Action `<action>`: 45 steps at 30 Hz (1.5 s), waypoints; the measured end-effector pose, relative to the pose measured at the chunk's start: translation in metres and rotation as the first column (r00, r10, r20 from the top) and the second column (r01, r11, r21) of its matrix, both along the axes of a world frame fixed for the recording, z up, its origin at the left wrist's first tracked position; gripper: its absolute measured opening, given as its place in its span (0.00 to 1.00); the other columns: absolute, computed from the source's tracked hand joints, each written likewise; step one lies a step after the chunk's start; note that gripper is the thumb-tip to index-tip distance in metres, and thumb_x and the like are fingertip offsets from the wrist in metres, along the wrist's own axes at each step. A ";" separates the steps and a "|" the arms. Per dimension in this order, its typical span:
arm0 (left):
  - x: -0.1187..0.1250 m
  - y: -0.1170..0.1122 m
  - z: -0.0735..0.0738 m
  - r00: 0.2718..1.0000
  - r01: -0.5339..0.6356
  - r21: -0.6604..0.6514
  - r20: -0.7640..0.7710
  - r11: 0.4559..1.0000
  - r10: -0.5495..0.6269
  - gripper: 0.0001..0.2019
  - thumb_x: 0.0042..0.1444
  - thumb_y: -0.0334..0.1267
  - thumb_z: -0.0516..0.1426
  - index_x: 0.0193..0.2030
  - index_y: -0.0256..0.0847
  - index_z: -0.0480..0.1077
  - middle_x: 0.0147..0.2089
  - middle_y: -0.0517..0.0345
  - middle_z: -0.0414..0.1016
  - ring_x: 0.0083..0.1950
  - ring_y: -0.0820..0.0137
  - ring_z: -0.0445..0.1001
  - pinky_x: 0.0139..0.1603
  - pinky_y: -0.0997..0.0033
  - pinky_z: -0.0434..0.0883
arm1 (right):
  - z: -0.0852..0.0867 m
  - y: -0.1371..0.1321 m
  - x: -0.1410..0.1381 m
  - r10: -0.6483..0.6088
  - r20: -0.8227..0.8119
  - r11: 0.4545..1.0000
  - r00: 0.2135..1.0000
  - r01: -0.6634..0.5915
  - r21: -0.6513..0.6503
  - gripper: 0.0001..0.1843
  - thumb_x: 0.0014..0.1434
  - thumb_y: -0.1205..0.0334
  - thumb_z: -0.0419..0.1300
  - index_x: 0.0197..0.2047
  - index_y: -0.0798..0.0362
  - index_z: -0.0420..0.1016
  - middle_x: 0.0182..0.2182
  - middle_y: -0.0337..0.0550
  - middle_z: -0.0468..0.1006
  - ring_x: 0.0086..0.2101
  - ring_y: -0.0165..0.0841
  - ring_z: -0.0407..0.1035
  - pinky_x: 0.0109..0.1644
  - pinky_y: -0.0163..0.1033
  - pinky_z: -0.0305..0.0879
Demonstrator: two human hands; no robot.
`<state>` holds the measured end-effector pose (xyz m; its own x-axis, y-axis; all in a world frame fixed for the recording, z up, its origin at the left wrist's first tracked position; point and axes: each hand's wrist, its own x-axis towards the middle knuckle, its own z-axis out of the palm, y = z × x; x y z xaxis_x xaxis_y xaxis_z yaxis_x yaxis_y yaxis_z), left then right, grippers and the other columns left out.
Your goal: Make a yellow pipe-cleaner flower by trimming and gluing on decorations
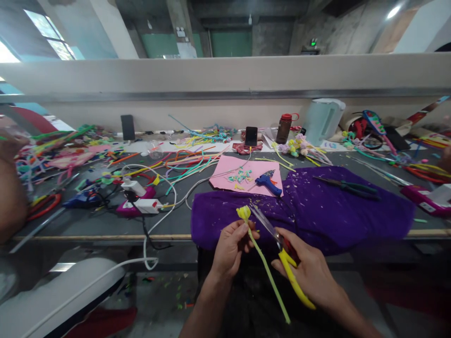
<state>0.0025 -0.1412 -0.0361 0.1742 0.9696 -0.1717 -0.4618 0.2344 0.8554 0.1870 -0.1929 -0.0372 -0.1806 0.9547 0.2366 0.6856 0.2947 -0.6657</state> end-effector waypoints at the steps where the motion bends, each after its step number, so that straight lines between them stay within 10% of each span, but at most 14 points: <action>1: 0.000 0.000 0.000 1.000 0.007 0.011 -0.006 1.000 -0.007 0.08 0.50 0.38 0.58 0.31 0.33 0.71 0.23 0.58 0.73 0.17 0.82 0.64 0.16 0.84 0.57 | -0.001 0.001 -0.002 -0.001 0.019 1.000 1.000 0.000 0.029 0.30 0.51 0.58 0.60 0.56 0.49 0.57 0.33 0.38 0.71 0.30 0.31 0.67 0.36 0.36 0.64; 45: 0.000 -0.002 -0.006 0.962 -0.058 0.189 -0.253 0.980 0.105 0.09 0.51 0.39 0.57 0.30 0.34 0.72 0.25 0.58 0.72 0.22 0.79 0.63 0.20 0.81 0.58 | -0.020 0.008 -0.003 0.030 0.118 0.978 0.993 -0.053 0.201 0.27 0.55 0.58 0.57 0.58 0.52 0.59 0.33 0.44 0.73 0.28 0.31 0.69 0.32 0.34 0.66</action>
